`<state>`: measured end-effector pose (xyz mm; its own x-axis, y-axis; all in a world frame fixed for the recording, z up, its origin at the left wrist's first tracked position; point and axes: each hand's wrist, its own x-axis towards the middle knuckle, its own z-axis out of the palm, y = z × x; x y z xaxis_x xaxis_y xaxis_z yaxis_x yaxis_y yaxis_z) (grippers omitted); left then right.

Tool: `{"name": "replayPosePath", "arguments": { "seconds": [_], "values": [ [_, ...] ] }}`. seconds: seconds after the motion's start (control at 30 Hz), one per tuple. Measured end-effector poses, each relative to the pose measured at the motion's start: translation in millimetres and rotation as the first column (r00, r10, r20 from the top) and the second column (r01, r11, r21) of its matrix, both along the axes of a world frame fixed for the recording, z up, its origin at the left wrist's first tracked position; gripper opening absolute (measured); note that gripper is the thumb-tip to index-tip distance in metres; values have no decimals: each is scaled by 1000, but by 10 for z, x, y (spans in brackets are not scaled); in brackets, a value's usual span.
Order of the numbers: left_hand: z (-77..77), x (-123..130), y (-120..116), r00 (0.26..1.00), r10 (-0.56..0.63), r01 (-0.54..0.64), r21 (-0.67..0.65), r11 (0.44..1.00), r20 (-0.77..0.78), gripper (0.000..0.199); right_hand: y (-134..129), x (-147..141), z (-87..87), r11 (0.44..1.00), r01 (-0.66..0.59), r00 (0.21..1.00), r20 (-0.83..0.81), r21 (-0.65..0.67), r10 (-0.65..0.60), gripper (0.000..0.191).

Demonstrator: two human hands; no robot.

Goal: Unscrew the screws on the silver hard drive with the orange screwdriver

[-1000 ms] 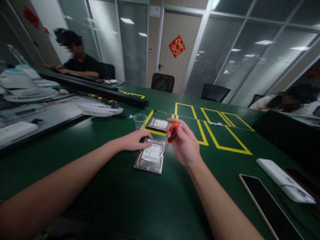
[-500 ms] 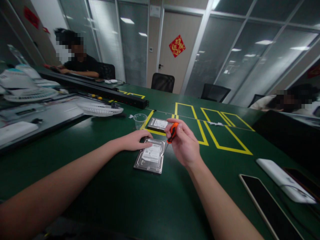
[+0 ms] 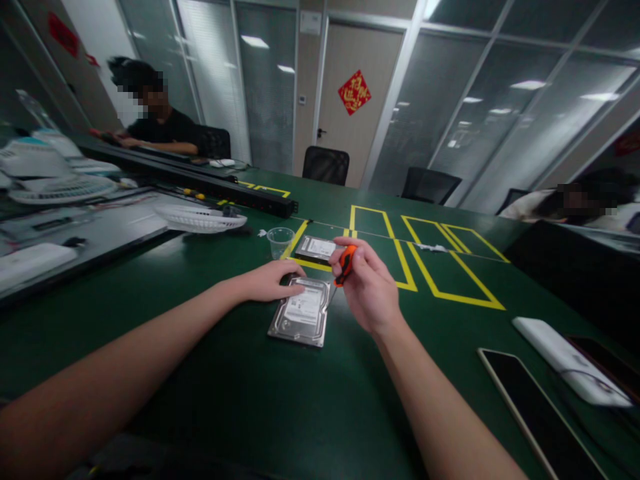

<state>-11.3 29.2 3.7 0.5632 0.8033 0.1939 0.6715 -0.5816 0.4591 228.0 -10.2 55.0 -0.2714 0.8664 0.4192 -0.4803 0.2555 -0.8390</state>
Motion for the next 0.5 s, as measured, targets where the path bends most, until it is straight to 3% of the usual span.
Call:
{"name": "replayPosePath", "arguments": {
  "seconds": [0.5],
  "values": [
    [-17,-12,7,1000,3,-3,-4,1000,10,41,-6,3,2,1000,6,1000,31,13,-6,25]
  ]
}}
